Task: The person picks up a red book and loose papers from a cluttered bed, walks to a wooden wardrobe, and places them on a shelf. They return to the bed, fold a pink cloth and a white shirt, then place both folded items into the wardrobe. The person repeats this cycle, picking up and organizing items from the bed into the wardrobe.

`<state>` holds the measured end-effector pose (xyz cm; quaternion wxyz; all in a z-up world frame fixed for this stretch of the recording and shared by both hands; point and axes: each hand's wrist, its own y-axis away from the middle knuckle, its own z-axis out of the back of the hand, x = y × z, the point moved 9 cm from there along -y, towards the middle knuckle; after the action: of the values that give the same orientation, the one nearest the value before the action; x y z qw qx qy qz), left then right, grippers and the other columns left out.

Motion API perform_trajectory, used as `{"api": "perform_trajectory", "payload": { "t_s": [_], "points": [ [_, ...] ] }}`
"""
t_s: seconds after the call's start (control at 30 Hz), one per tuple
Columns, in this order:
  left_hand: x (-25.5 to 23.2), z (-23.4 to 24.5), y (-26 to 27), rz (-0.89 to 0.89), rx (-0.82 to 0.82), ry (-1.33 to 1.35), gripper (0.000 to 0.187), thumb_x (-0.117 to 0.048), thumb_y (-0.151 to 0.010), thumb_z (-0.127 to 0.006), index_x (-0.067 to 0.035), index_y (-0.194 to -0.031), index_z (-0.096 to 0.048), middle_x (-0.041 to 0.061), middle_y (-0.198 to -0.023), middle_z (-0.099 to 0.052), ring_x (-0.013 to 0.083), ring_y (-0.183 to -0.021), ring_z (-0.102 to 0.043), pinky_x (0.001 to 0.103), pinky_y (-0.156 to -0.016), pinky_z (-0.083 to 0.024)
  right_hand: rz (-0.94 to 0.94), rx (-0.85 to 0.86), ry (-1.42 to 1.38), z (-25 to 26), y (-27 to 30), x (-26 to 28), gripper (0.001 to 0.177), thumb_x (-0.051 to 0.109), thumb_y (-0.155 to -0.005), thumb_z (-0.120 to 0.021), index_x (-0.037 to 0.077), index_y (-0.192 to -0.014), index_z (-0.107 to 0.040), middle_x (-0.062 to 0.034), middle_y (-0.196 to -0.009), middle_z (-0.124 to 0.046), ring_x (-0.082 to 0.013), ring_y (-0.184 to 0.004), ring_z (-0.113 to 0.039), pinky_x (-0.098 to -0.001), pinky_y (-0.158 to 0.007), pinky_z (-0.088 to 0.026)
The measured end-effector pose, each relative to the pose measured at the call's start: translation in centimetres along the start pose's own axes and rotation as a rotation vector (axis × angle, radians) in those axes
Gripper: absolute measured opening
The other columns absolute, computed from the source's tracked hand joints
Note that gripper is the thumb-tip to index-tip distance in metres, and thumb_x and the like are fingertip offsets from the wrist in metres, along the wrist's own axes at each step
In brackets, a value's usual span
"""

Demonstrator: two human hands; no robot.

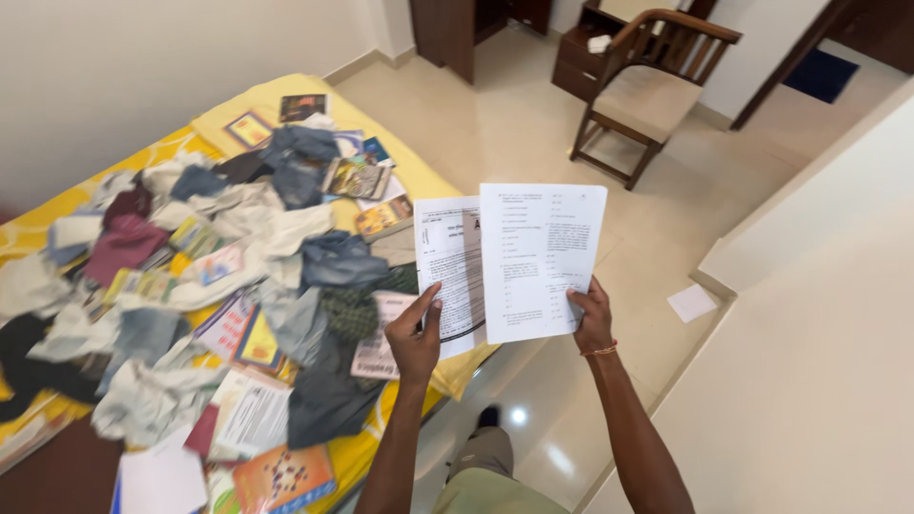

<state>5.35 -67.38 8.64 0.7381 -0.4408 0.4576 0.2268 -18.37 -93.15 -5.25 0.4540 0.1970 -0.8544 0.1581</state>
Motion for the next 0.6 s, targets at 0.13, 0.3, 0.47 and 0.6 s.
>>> {"api": "perform_trajectory", "payload": {
  "t_s": [0.13,0.3,0.47,0.6],
  "points": [
    [1.1,-7.5,-4.2,-0.079,0.021,0.021,0.027,-0.014,-0.097,-0.074,-0.012,-0.123,-0.077,0.009,-0.099,-0.081,0.0020,-0.066,-0.053,0.023,-0.055,-0.040,0.029,-0.044,-0.047,6.0,-6.1,2.9,0.043,-0.004,-0.094,-0.054,-0.009,-0.137,-0.053,-0.0152,-0.119,-0.070,-0.0211,-0.104,-0.070,-0.0330,-0.090,-0.059],
    [3.8,-18.4,-9.4,-0.108,0.031,0.045,0.025,-0.013,-0.097,-0.074,-0.011,-0.122,-0.077,0.009,-0.102,-0.081,0.0001,-0.064,-0.057,0.022,-0.051,-0.039,-0.040,-0.077,-0.071,13.1,-15.0,4.1,0.044,-0.005,-0.093,-0.056,-0.007,-0.137,-0.054,-0.0146,-0.118,-0.071,-0.0212,-0.103,-0.071,-0.0334,-0.089,-0.059],
    [7.6,-28.8,-15.7,0.137,0.090,-0.004,0.028,-0.011,-0.096,-0.076,-0.011,-0.123,-0.080,0.014,-0.078,-0.077,0.0080,-0.057,-0.043,0.025,-0.053,-0.032,-0.026,-0.135,-0.003,19.4,-23.7,6.6,0.044,-0.006,-0.093,-0.060,-0.008,-0.136,-0.055,-0.0154,-0.117,-0.071,-0.0201,-0.103,-0.071,-0.0327,-0.088,-0.060],
    [5.7,-35.7,-19.9,-0.098,0.047,0.103,0.024,-0.008,-0.098,-0.072,-0.006,-0.122,-0.076,0.014,-0.107,-0.079,0.0071,-0.089,-0.072,0.023,-0.077,-0.056,0.023,-0.171,0.000,24.2,-30.7,9.5,0.043,-0.006,-0.093,-0.060,-0.007,-0.135,-0.055,-0.0156,-0.117,-0.071,-0.0208,-0.100,-0.072,-0.0329,-0.088,-0.061]
  ]
}}
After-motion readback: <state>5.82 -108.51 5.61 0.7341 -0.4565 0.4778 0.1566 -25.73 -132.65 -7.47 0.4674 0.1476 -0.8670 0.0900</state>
